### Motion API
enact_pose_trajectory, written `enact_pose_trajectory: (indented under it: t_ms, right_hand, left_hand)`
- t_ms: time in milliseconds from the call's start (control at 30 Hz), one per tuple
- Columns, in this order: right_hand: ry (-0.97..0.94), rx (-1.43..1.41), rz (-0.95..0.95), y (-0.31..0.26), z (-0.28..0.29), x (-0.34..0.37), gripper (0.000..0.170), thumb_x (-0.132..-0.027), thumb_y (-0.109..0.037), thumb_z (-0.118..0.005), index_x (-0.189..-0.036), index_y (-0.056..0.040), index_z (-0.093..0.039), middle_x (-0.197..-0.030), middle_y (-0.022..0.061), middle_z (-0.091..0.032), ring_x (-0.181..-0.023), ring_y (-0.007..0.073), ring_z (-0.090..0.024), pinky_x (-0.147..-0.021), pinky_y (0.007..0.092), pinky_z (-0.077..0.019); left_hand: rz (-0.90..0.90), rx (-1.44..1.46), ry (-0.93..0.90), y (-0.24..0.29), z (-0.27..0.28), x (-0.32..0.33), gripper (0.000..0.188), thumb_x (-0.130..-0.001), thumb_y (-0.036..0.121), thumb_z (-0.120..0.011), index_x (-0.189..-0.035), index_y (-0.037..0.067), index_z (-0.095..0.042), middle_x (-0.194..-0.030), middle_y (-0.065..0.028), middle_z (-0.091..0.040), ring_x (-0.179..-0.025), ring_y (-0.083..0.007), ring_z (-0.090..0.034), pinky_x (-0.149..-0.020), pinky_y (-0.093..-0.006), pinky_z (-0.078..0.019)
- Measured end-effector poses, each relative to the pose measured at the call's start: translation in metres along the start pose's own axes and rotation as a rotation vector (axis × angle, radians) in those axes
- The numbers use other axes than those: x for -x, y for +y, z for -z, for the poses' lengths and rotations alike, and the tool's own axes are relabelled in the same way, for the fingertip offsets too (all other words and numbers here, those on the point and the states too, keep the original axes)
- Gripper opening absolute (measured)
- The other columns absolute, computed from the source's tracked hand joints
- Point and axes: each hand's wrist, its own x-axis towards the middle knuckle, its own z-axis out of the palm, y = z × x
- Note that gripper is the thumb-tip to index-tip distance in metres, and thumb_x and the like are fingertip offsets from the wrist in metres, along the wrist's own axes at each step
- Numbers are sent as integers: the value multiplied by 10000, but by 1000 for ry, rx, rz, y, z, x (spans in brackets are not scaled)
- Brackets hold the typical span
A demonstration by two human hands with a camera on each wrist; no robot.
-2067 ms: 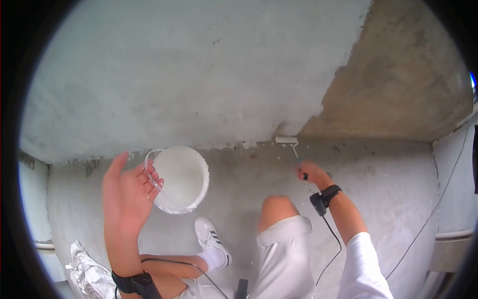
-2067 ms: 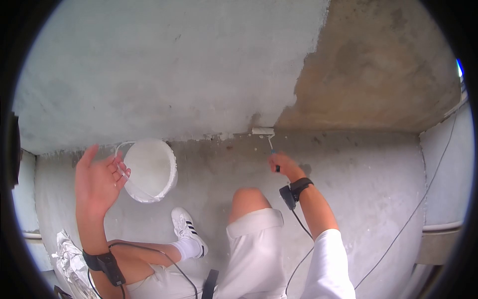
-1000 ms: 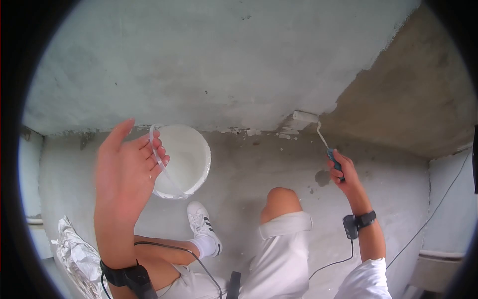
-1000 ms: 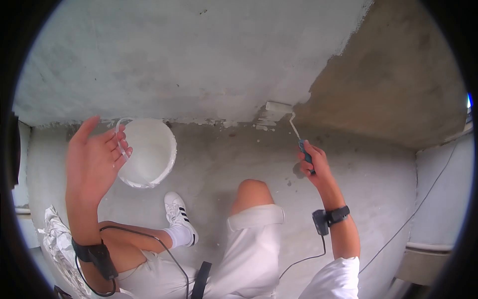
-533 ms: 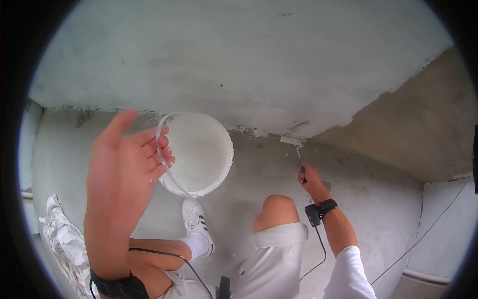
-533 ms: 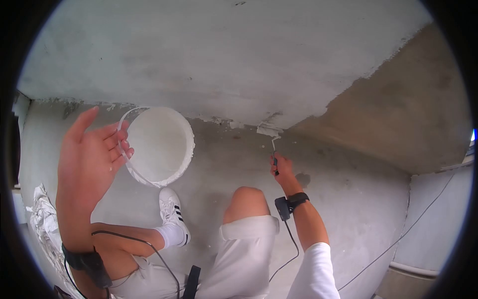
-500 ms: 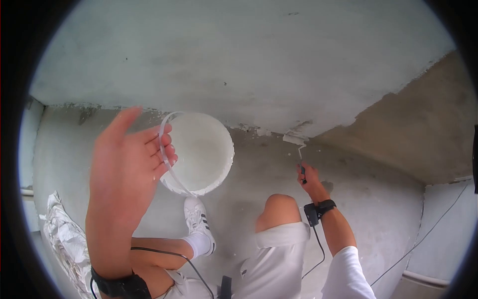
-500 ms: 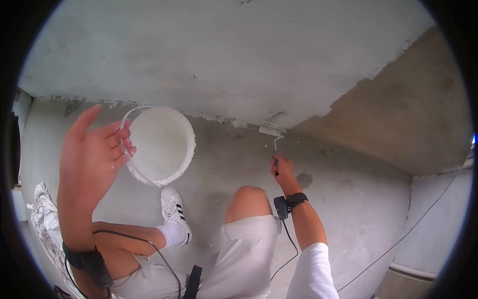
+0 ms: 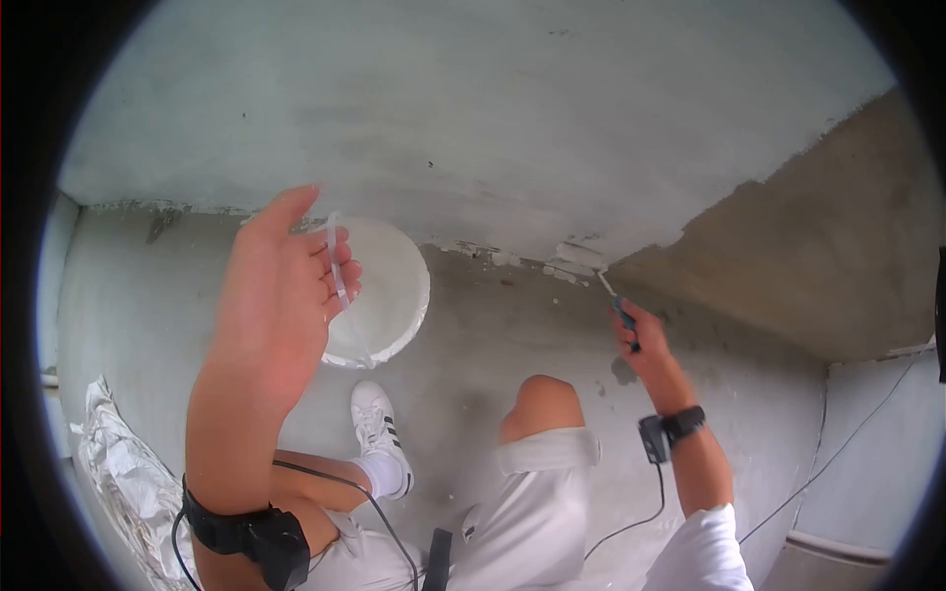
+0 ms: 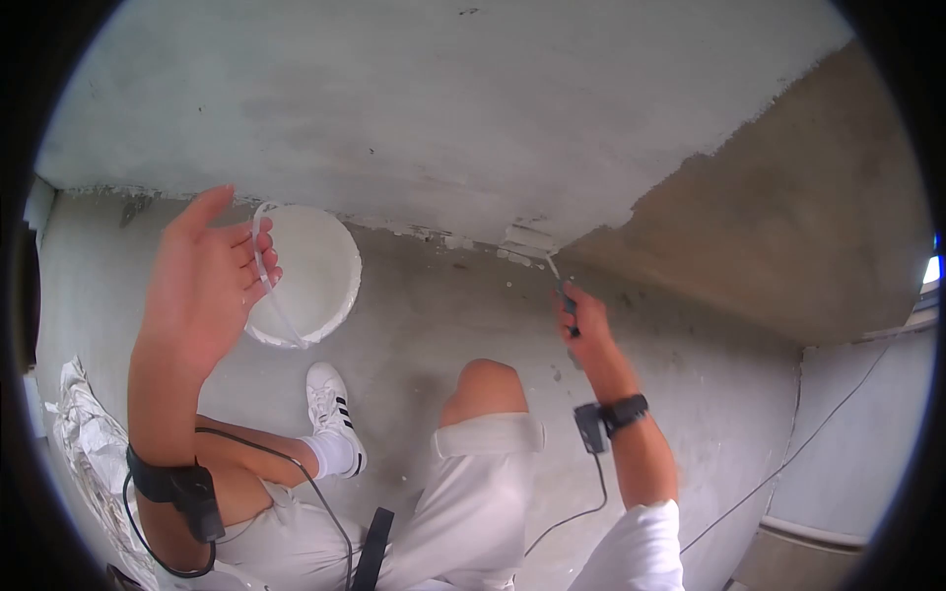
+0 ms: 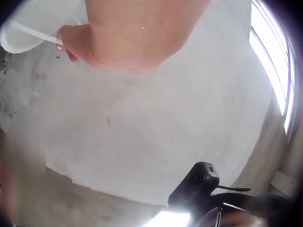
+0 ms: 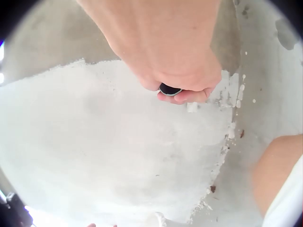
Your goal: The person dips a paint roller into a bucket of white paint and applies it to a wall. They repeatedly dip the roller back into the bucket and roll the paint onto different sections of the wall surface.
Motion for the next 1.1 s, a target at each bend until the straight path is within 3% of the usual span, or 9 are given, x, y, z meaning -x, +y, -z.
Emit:
enact_pose_trajectory:
  t_ms: [133,167,500,600,667,733,833,933,1100]
  right_hand:
    - [186,-71,17,46,-41,-36,207,-942,-212,-576,-933,-6,-596,-635,9,-520,-441,81,-416,-389,263,-318]
    - [159,-58,23,46,-41,-32,211,-942,-213,-577,-942,-3,-594,-639,11,-522,-441,80,-414,-388,260,-318]
    - [-36,56,195,-50,-37,130,310,-975,-271,-562,-1075,22,-581,-658,7,-505,-414,73,-375,-369,234,-284]
    - [40,139,176,-34,-35,107,295,-974,-270,-560,-1060,11,-587,-652,6,-502,-407,70,-368,-368,237,-284]
    - [34,48,111,-16,-34,71,248,-967,-249,-565,-1014,-7,-594,-651,11,-510,-415,75,-385,-373,243,-290]
    - [27,40,53,6,-27,5,193,-947,-221,-567,-932,-29,-584,-652,19,-520,-428,87,-412,-386,259,-314]
    - [169,-14,-49,51,-28,-90,171,-924,-210,-567,-862,-51,-560,-650,21,-528,-458,98,-449,-402,272,-339]
    - [129,-127,-24,84,-29,-92,156,-916,-207,-564,-855,-67,-530,-668,23,-543,-488,100,-478,-412,280,-358]
    - [-17,-322,-258,61,-12,-57,126,-920,-185,-557,-873,-89,-488,-691,10,-533,-506,82,-488,-419,253,-352]
  left_hand:
    - [59,23,-19,-3,-1,-4,423,-926,356,-572,-1010,-58,-558,-860,-54,-521,-810,-172,-517,-807,-292,-458]
    - [68,36,-17,-3,-4,-4,425,-924,356,-575,-1014,-59,-558,-859,-55,-520,-810,-174,-519,-805,-293,-460]
    - [127,-40,-16,-23,-33,-1,413,-909,371,-589,-962,-38,-559,-850,-50,-506,-806,-172,-517,-798,-289,-459]
    - [124,-70,-51,-27,-36,-5,410,-908,386,-585,-948,-21,-552,-850,-51,-503,-789,-172,-514,-775,-292,-458]
    - [116,-102,-5,-29,-36,-3,414,-908,394,-581,-951,-16,-549,-854,-53,-503,-782,-174,-512,-764,-295,-456]
    - [103,-118,13,-29,-35,-6,418,-908,400,-577,-957,-14,-546,-858,-55,-504,-780,-175,-511,-757,-298,-454]
    - [99,-97,10,-38,-23,-10,426,-909,407,-570,-968,-14,-540,-863,-55,-506,-785,-174,-514,-754,-301,-453]
    - [103,-90,22,-40,-15,-12,432,-912,408,-565,-977,-18,-533,-860,-56,-504,-790,-176,-518,-753,-303,-453]
    - [83,-74,9,-33,-12,-11,442,-910,408,-563,-997,-24,-522,-859,-62,-504,-776,-183,-523,-747,-318,-450]
